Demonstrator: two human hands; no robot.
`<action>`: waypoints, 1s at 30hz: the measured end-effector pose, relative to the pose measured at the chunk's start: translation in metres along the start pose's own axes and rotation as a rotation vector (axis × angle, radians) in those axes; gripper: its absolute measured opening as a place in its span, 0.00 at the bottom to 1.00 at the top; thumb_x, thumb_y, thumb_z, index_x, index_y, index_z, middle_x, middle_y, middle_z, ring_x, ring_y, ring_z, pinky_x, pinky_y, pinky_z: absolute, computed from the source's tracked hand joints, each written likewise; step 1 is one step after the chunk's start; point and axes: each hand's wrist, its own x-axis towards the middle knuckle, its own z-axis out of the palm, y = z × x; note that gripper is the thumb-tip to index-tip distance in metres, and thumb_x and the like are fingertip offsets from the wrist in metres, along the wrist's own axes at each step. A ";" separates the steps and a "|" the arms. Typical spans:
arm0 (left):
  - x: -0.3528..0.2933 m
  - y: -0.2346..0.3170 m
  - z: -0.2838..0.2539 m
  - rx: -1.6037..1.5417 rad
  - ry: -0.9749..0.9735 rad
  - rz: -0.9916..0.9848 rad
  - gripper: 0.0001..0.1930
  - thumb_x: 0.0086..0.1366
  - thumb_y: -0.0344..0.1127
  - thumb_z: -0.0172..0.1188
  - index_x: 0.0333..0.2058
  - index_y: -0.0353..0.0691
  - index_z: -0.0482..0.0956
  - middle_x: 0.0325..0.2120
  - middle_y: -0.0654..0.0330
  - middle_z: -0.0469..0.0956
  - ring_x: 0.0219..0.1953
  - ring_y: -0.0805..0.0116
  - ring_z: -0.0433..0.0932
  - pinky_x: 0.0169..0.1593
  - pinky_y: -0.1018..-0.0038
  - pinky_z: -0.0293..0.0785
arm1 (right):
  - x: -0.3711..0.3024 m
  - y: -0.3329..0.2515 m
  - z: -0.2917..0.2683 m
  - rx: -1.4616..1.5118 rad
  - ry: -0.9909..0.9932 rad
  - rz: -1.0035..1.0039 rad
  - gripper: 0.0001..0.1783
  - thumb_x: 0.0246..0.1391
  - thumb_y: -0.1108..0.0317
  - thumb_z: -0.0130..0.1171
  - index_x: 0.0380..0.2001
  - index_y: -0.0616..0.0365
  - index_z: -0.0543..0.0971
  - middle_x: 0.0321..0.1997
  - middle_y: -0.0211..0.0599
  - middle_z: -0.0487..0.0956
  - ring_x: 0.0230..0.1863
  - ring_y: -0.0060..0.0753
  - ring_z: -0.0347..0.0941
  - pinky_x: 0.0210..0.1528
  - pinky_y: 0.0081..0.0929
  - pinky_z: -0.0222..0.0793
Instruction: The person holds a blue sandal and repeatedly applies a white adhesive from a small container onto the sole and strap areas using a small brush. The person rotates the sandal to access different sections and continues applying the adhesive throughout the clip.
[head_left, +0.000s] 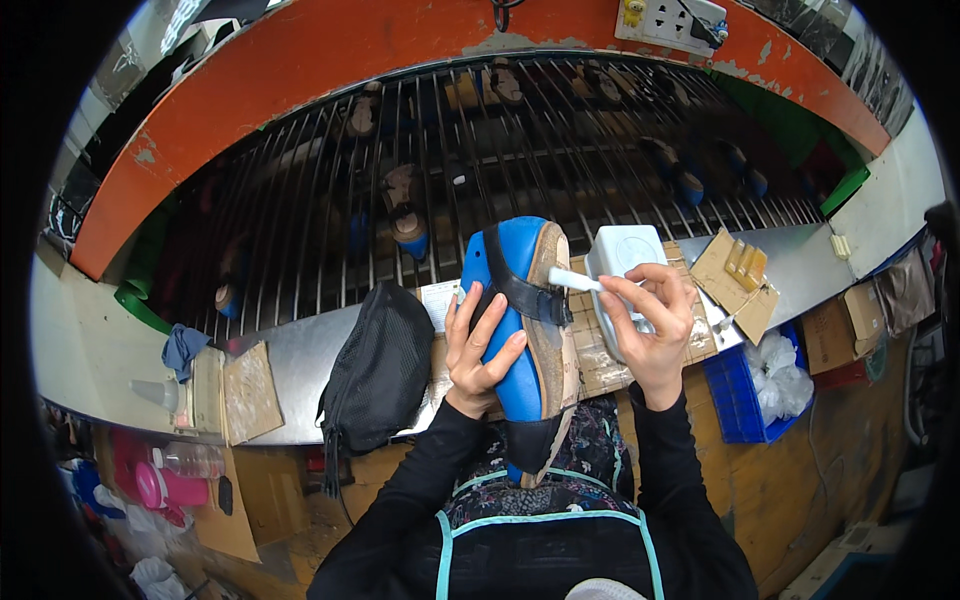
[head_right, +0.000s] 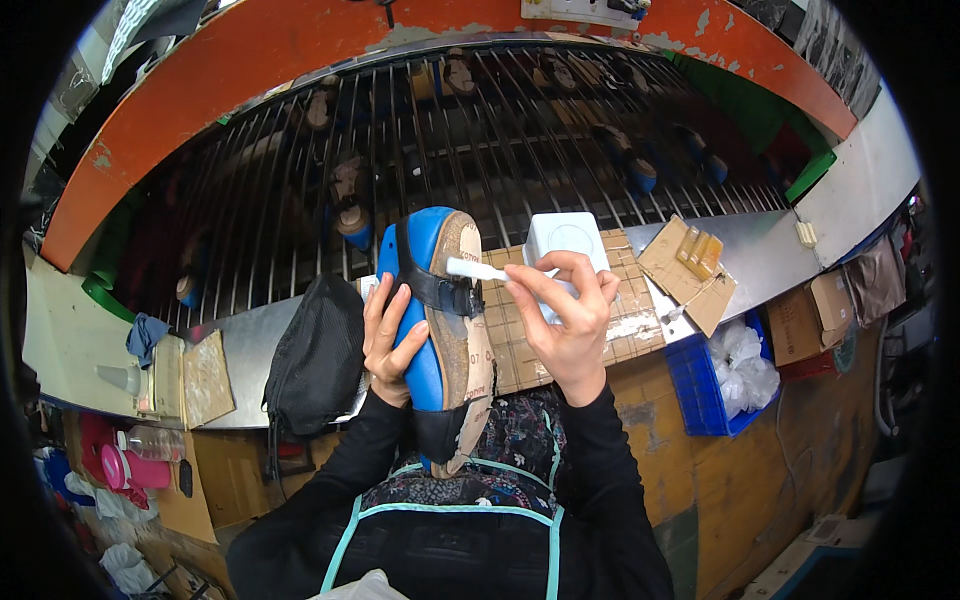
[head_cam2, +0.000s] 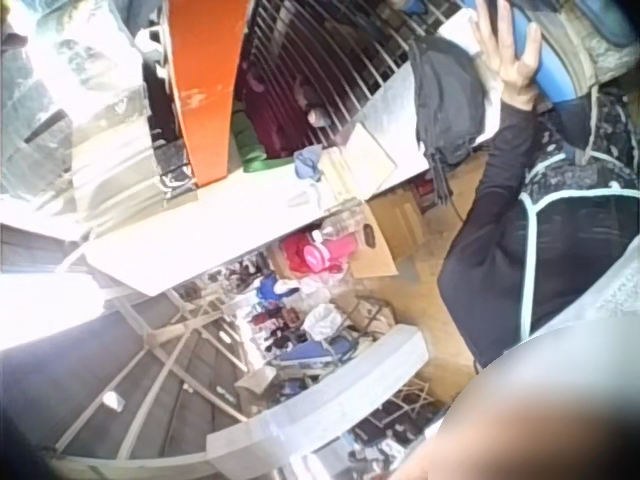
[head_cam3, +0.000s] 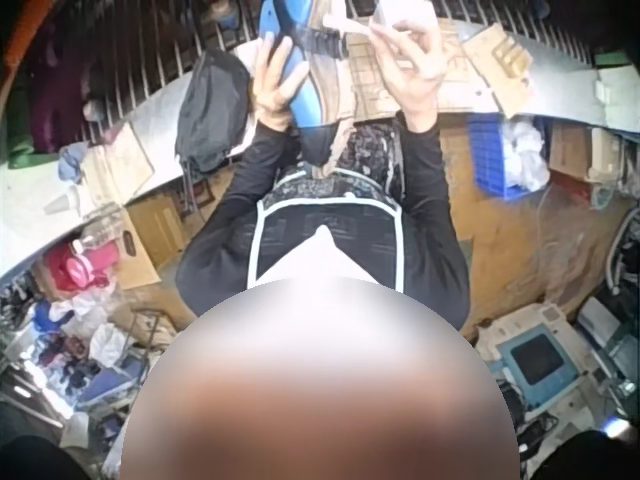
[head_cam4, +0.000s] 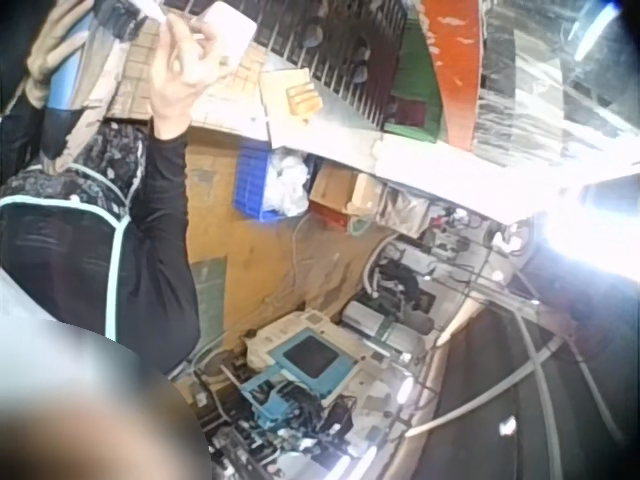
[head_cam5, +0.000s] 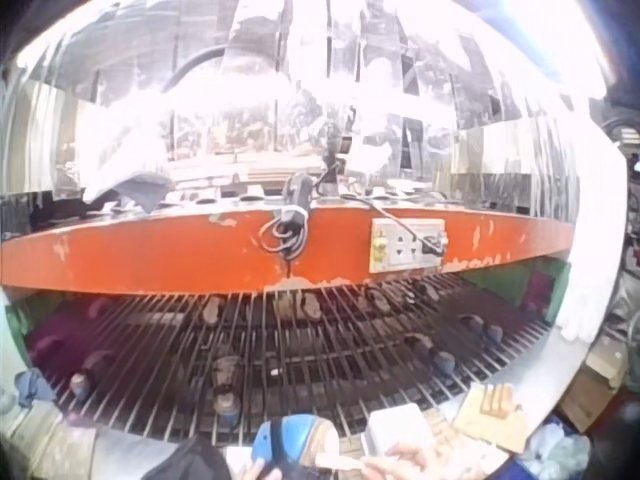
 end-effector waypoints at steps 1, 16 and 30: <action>0.000 0.000 -0.001 0.002 -0.001 0.004 0.21 0.52 0.33 0.68 0.45 0.59 0.75 0.53 0.55 0.76 0.57 0.42 0.71 0.60 0.45 0.62 | 0.000 0.000 -0.004 -0.005 -0.027 -0.018 0.10 0.44 0.67 0.70 0.33 0.46 0.86 0.36 0.23 0.76 0.29 0.21 0.67 0.41 0.27 0.49; 0.004 -0.001 0.000 -0.014 -0.052 0.038 0.23 0.52 0.33 0.67 0.46 0.62 0.74 0.54 0.57 0.75 0.58 0.44 0.71 0.61 0.45 0.61 | 0.003 0.006 -0.019 -0.019 -0.115 -0.024 0.09 0.44 0.67 0.70 0.33 0.47 0.86 0.33 0.24 0.76 0.28 0.21 0.70 0.40 0.27 0.49; 0.013 -0.005 0.000 -0.050 -0.062 0.041 0.21 0.52 0.34 0.68 0.46 0.60 0.76 0.54 0.57 0.76 0.58 0.44 0.70 0.61 0.46 0.62 | 0.007 0.008 -0.030 -0.024 -0.219 -0.145 0.10 0.43 0.66 0.70 0.33 0.46 0.86 0.32 0.22 0.77 0.28 0.21 0.67 0.38 0.28 0.48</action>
